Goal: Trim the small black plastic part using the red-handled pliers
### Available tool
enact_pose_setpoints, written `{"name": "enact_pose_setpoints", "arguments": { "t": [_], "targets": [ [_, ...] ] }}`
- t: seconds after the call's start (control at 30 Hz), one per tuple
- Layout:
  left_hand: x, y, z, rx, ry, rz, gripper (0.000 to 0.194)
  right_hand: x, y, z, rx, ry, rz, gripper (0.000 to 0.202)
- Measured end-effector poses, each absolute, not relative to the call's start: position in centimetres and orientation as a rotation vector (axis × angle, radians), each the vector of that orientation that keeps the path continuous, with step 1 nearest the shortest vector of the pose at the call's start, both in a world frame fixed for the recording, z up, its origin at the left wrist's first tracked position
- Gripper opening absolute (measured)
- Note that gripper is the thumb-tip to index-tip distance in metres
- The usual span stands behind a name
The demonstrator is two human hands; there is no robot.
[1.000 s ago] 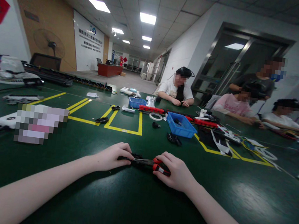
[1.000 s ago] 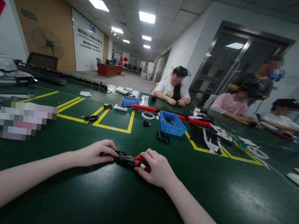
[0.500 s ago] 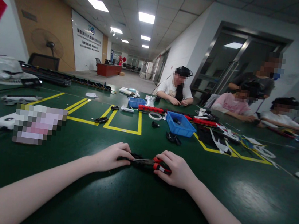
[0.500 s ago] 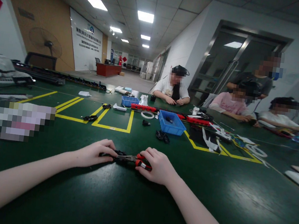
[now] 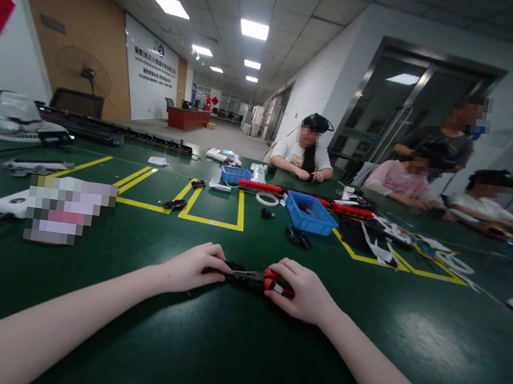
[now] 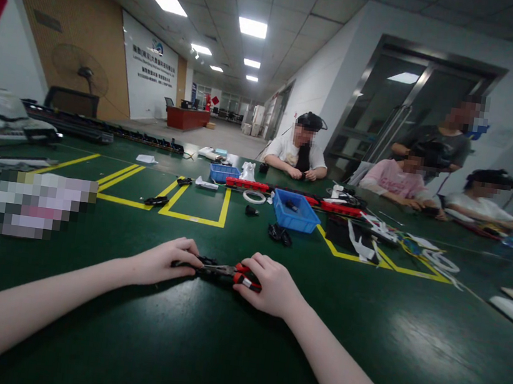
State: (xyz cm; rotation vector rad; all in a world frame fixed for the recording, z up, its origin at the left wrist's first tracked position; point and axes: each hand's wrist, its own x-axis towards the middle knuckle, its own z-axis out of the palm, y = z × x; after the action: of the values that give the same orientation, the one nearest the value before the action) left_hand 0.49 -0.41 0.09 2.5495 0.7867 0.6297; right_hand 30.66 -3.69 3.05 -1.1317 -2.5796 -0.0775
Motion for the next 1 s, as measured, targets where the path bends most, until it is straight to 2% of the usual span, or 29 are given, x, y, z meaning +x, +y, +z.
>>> {"name": "enact_pose_setpoints", "arguments": {
  "t": [1.0],
  "targets": [
    [0.46, -0.39, -0.11, 2.548, 0.774, 0.64, 0.026, 30.91, -3.28, 2.26, -1.016, -2.508, -0.243, 0.039]
  ]
}}
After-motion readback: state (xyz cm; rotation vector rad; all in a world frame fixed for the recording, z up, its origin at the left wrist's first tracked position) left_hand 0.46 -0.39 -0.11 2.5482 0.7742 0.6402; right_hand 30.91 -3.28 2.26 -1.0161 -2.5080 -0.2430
